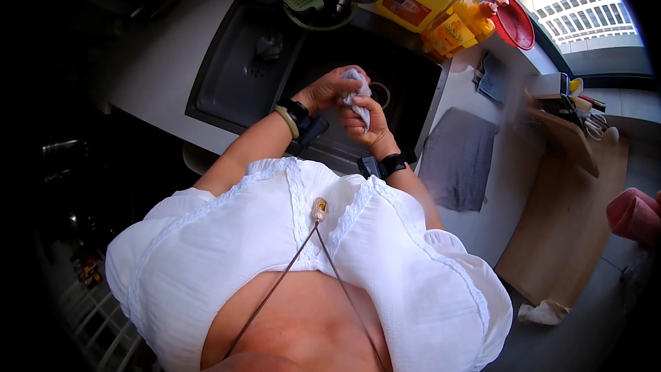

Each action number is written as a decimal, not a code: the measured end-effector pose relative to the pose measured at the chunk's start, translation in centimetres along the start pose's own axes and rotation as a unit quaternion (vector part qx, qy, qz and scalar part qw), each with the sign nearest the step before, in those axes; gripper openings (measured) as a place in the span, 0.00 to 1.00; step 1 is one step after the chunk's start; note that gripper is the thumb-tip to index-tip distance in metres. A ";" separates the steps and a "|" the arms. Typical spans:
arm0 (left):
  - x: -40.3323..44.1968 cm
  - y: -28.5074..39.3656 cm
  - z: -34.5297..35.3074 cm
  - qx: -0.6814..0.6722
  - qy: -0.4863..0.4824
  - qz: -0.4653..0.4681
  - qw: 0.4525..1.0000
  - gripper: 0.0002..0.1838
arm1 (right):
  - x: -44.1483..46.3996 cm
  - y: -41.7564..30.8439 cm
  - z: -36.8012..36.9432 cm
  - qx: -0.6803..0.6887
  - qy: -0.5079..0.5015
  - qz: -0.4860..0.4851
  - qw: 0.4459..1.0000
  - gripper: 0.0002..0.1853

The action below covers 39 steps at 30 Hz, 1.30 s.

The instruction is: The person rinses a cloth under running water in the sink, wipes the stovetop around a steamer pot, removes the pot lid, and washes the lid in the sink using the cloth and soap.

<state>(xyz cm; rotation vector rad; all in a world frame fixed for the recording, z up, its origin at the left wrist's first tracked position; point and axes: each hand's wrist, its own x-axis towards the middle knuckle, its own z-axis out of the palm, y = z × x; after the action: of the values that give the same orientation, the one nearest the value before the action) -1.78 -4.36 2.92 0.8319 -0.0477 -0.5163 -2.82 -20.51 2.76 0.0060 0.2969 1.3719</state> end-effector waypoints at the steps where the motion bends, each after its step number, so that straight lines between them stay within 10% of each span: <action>1: 0.4 -0.1 0.6 0.004 0.047 -0.015 0.999 0.10 | 0.2 -0.1 -0.4 -0.007 0.021 0.003 1.000 0.09; 13: 2.2 -3.3 0.9 0.565 0.214 0.011 0.797 0.07 | 3.6 1.3 -4.4 -0.418 0.365 -0.140 0.820 0.03; 23: 1.7 -6.2 -0.1 0.617 0.246 0.010 0.747 0.08 | 4.9 1.9 -10.8 -0.754 0.425 -0.313 0.390 0.12; 31: 1.1 -6.1 0.0 0.601 0.269 -0.033 0.751 0.11 | 4.2 2.5 -7.7 -0.773 0.457 -0.144 0.415 0.17; 39: 1.4 -6.6 -0.7 0.548 0.320 -0.070 0.770 0.17 | 4.7 2.9 -8.2 -0.777 0.422 -0.220 0.412 0.19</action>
<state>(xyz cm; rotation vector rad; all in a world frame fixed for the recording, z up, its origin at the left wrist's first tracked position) -3.13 -8.18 -2.49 2.1559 0.3875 -0.2782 -6.55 -16.79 -5.54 -2.2501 -0.2807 0.5057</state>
